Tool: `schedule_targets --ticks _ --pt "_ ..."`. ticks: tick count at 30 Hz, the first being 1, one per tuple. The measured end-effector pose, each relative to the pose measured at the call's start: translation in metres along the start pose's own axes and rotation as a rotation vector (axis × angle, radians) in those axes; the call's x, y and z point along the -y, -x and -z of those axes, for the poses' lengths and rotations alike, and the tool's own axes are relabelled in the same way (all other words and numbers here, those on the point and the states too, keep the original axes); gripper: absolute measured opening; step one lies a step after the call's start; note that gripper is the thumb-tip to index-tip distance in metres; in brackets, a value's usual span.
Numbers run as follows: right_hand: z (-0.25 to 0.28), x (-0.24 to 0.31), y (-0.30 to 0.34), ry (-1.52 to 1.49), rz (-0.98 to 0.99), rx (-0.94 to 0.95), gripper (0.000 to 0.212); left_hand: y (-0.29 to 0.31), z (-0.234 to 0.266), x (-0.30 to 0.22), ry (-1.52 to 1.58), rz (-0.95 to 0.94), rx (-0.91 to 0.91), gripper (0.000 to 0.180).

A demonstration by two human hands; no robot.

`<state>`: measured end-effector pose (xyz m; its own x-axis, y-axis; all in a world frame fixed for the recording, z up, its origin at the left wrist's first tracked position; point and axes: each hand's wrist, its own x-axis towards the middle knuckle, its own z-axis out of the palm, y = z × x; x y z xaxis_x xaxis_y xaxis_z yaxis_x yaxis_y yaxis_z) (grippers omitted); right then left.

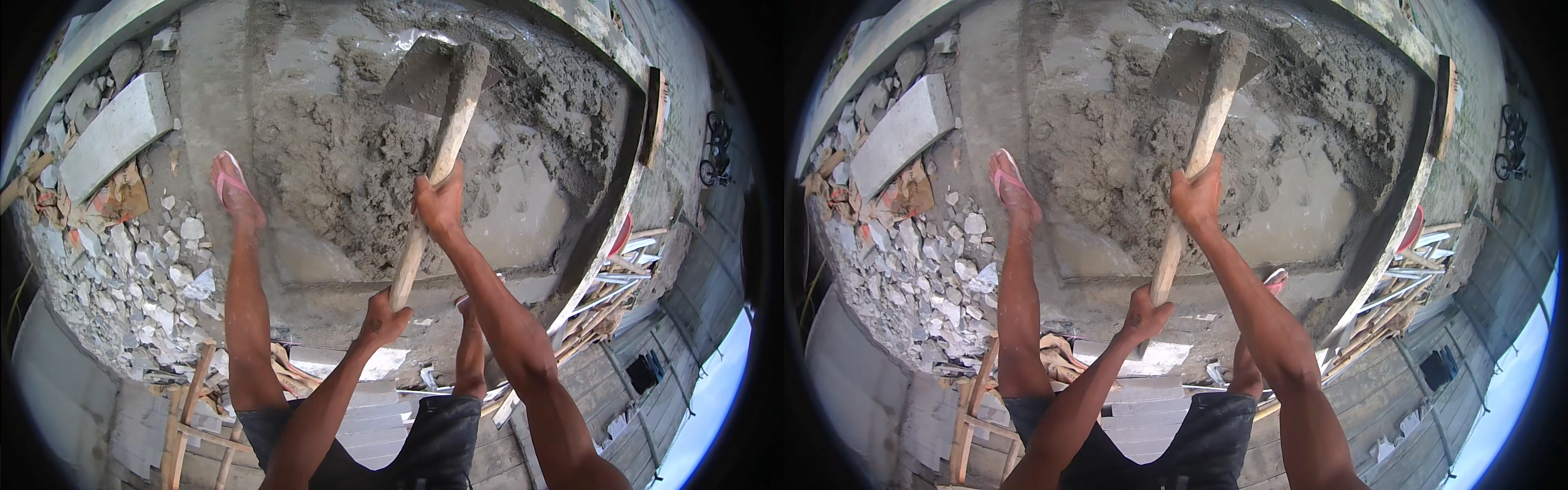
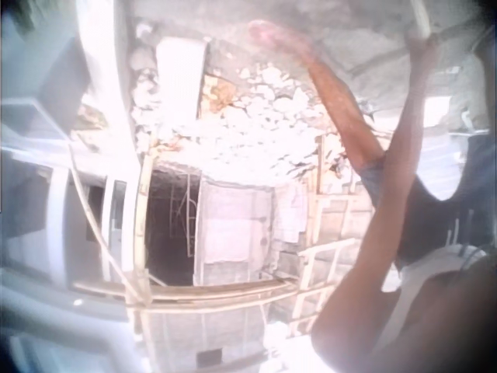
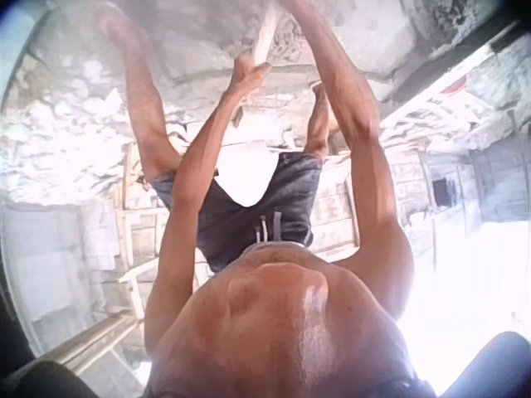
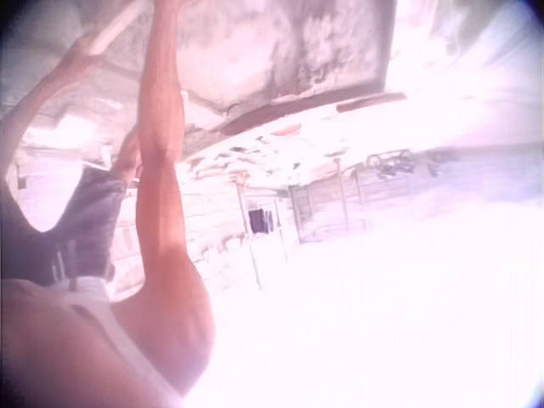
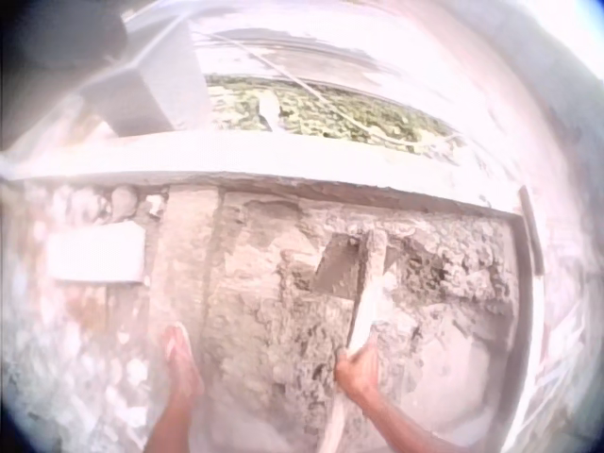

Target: The person mixes wet mortar in a concrete pit using a hoe, repeatedly pulling and pushing the mixture to achieve consistency.

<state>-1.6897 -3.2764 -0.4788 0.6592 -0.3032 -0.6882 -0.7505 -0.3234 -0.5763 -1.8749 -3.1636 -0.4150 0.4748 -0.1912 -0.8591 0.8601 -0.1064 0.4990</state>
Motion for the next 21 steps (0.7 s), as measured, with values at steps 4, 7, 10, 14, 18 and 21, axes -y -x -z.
schedule_targets --ticks 4,7,10,14,18,21 --pt "-0.059 0.12 -0.137 0.242 0.144 -0.058 0.051 -0.123 0.059 -0.107 0.182 -0.044 0.005 0.016" --pt "-0.087 0.143 -0.176 0.352 0.076 0.019 0.062 -0.133 0.066 -0.137 0.321 0.013 0.03 0.013" --pt "-0.085 0.087 -0.162 0.389 0.003 0.202 0.055 -0.099 0.033 -0.124 0.429 0.159 -0.034 0.016" --pt "-0.06 0.002 -0.106 0.375 -0.224 0.24 0.049 -0.031 -0.006 -0.08 0.534 0.361 -0.032 0.012" --pt "-0.036 -0.078 -0.028 0.083 -0.278 0.25 0.033 0.024 -0.033 0.002 0.335 0.375 -0.035 0.011" --pt "-0.009 -0.122 0.062 -0.187 -0.216 0.145 0.038 0.079 -0.038 0.047 0.141 0.341 -0.021 0.026"
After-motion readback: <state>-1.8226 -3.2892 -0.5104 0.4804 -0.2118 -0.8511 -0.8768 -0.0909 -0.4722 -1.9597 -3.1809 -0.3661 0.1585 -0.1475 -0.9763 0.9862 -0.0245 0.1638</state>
